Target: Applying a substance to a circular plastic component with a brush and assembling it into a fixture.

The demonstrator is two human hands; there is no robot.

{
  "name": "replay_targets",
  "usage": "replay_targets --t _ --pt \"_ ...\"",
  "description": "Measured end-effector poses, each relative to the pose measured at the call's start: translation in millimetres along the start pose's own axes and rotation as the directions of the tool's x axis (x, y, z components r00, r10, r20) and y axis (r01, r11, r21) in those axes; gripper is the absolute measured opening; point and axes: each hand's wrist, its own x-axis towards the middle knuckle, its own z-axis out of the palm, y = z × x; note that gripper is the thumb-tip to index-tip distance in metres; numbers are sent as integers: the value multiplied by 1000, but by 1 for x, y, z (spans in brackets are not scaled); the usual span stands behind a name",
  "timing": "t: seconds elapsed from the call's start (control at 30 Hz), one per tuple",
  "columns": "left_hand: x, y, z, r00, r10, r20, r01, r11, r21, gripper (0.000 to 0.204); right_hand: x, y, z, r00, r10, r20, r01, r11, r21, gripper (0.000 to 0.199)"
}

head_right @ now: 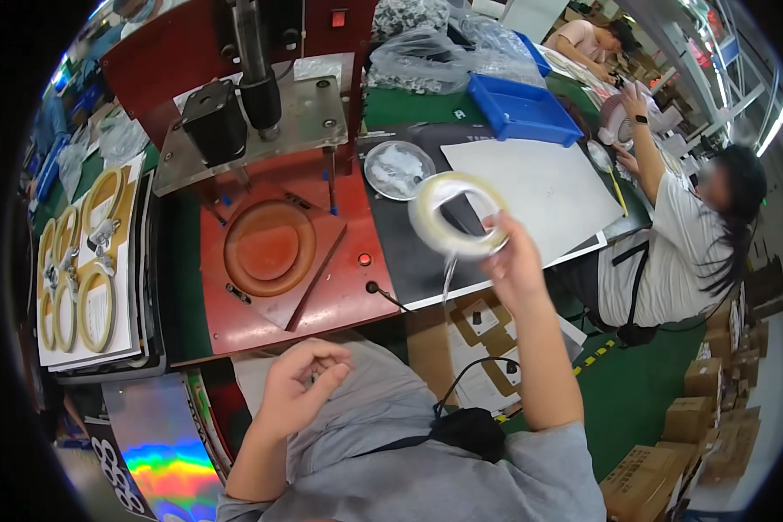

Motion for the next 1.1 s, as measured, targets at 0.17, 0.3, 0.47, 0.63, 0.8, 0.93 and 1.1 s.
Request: replay_targets --t 0.17,0.3,0.47,0.63,0.8,0.93,1.1 --pt "-15 3 -3 1000 -16 -22 18 996 92 15 83 -33 -146 958 -124 -258 127 992 -5 31" --pt "-44 -5 -30 977 -85 -195 112 985 135 13 122 -40 -177 930 -89 -356 137 984 114 41" --pt "-104 2 -73 784 -196 -589 285 957 61 9 133 6 -163 753 -606 -259 314 675 -667 20" --pt "-184 0 -118 332 -23 -943 472 870 145 16 127 -7 -165 777 -628 26 149 145 -978 39" --pt "-290 -21 -140 149 341 -928 905 332 267 29 138 -21 -165 812 -582 -36 139 254 -957 44" --pt "-352 -59 -118 59 248 -967 998 -1 60 66 137 -5 -147 820 -572 -10 140 218 -966 45" --pt "-344 -69 -98 -188 -23 -982 971 -153 -183 79 127 -3 -137 668 -737 105 239 79 -968 27"
